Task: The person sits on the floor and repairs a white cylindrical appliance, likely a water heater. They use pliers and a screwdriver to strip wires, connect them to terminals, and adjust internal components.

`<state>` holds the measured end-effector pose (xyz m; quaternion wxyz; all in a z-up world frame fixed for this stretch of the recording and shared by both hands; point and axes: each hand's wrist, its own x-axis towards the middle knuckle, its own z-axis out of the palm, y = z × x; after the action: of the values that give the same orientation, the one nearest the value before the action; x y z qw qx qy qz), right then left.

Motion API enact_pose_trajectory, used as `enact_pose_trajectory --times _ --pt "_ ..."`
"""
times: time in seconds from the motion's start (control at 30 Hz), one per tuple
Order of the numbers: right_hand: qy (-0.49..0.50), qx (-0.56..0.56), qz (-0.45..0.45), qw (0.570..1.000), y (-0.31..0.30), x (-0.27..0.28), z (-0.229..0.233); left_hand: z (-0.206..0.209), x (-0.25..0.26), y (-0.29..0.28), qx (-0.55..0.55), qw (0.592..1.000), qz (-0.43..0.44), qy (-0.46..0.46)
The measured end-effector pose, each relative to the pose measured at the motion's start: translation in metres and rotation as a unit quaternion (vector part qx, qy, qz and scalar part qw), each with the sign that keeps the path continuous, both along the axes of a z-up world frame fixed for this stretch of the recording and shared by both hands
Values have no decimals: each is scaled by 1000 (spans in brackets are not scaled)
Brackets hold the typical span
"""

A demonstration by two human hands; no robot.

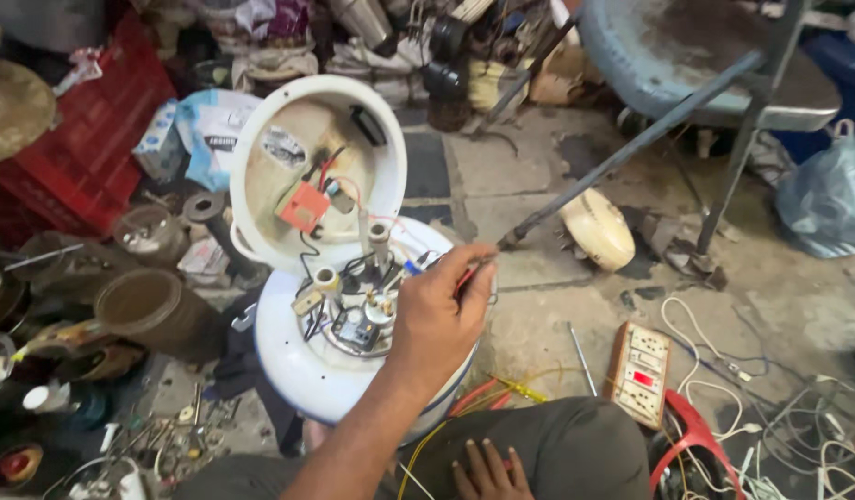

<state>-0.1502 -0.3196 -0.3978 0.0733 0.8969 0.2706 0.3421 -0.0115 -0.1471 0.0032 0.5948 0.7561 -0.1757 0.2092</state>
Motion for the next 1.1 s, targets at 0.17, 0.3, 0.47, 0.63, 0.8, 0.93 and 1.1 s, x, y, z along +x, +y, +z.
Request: enact_pose_trajectory --times 0.17,0.3,0.47,0.63,0.8,0.93,1.1 --pt "-115 30 -26 993 3 0 -42 -5 -2 -1 -15 1000 -10 5" --pt "46 -5 -56 997 -4 1 -26 -8 -4 -2 -69 993 -17 93" --pt "344 94 45 933 -83 21 99 -12 -2 3 -74 993 -53 79" --pt "450 533 -96 710 -113 43 295 -24 -3 0 -162 974 -93 125" --pt "221 380 1 898 -61 74 384 -26 -9 -2 -143 983 -77 82" --pt "189 319 44 928 -32 87 410 -21 -15 5 -85 993 -65 53" --pt "222 305 55 924 -29 92 416 -17 -19 11 -71 995 -73 17"
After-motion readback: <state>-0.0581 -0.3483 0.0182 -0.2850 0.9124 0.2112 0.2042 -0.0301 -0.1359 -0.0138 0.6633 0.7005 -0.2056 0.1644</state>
